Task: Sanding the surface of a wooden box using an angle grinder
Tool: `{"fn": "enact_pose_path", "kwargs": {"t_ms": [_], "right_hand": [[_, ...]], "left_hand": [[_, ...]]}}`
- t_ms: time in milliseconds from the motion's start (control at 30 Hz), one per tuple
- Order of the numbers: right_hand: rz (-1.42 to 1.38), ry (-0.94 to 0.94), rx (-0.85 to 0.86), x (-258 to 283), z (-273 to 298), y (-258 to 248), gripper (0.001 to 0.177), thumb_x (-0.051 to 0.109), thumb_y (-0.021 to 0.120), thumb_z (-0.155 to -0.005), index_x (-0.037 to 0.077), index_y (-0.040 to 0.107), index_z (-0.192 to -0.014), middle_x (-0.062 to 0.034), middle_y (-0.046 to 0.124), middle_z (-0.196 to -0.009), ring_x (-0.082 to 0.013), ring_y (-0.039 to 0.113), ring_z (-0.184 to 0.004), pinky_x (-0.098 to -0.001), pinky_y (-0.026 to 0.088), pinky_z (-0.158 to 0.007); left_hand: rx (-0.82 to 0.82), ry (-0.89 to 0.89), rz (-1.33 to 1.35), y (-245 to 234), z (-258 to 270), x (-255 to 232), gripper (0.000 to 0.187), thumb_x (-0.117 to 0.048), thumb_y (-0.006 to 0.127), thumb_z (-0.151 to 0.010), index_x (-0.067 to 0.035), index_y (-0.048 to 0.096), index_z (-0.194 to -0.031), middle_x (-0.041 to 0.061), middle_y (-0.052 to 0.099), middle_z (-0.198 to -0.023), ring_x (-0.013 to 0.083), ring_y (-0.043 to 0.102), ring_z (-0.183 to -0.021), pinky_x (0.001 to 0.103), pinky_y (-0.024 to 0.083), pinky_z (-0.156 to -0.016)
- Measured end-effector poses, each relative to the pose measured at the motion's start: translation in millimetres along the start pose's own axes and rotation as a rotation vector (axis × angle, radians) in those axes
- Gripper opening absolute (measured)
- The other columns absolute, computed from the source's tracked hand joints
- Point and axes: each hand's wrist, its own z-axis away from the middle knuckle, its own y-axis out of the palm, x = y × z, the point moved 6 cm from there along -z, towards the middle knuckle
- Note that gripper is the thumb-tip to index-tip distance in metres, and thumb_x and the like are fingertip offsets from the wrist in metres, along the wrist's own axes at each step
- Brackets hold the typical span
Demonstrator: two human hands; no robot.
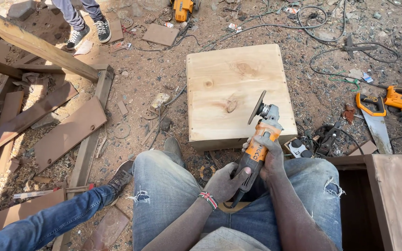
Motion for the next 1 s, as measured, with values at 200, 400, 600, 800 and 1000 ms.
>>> {"fn": "enact_pose_path", "kwargs": {"t_ms": [200, 400, 600, 800, 1000], "right_hand": [[0.051, -0.101, -0.108, 21, 14, 31, 0.030, 0.003, 0.073, -0.087, 0.006, 0.056, -0.112, -0.0200, 0.069, -0.089, -0.0343, 0.074, -0.079, -0.0485, 0.065, -0.072], [0.125, -0.174, -0.204, 33, 14, 49, 0.037, 0.003, 0.077, -0.083, 0.008, 0.053, -0.111, -0.0151, 0.069, -0.088, -0.0302, 0.073, -0.071, -0.0442, 0.065, -0.066], [0.089, -0.178, -0.324, 48, 19, 70, 0.040, -0.002, 0.072, -0.073, 0.008, 0.057, -0.109, -0.0095, 0.063, -0.085, -0.0229, 0.061, -0.055, -0.0340, 0.056, -0.052], [0.233, -0.211, -0.377, 60, 16, 21, 0.041, 0.001, 0.073, -0.072, 0.012, 0.053, -0.107, -0.0094, 0.063, -0.085, -0.0231, 0.064, -0.055, -0.0343, 0.054, -0.050], [0.255, -0.198, -0.501, 86, 28, -9, 0.044, 0.001, 0.074, -0.076, 0.013, 0.052, -0.113, -0.0056, 0.063, -0.089, -0.0188, 0.063, -0.060, -0.0314, 0.055, -0.056]], "left_hand": [[-0.099, -0.077, -0.007, -6, -3, -1, 0.060, -0.069, 0.057, -0.096, -0.015, 0.067, -0.121, 0.014, 0.075, -0.109, 0.0353, 0.069, -0.112, 0.049, 0.055, -0.094], [-0.169, -0.088, -0.010, -15, -21, -1, 0.056, -0.066, 0.056, -0.096, -0.019, 0.063, -0.126, 0.010, 0.074, -0.112, 0.0318, 0.069, -0.112, 0.046, 0.055, -0.095], [-0.035, 0.112, 0.131, 19, -30, -14, 0.045, -0.028, 0.073, -0.088, -0.012, 0.045, -0.120, 0.002, 0.070, -0.108, 0.0127, 0.068, -0.098, 0.030, 0.054, -0.091], [0.118, -0.102, -0.369, 39, -15, -55, 0.059, -0.049, 0.066, -0.076, -0.015, 0.044, -0.119, 0.014, 0.069, -0.109, 0.0399, 0.068, -0.101, 0.049, 0.050, -0.084], [0.065, -0.043, -0.299, 82, -36, -44, 0.060, -0.041, 0.066, -0.072, -0.008, 0.042, -0.116, 0.020, 0.069, -0.107, 0.0439, 0.068, -0.100, 0.051, 0.052, -0.081]]}}
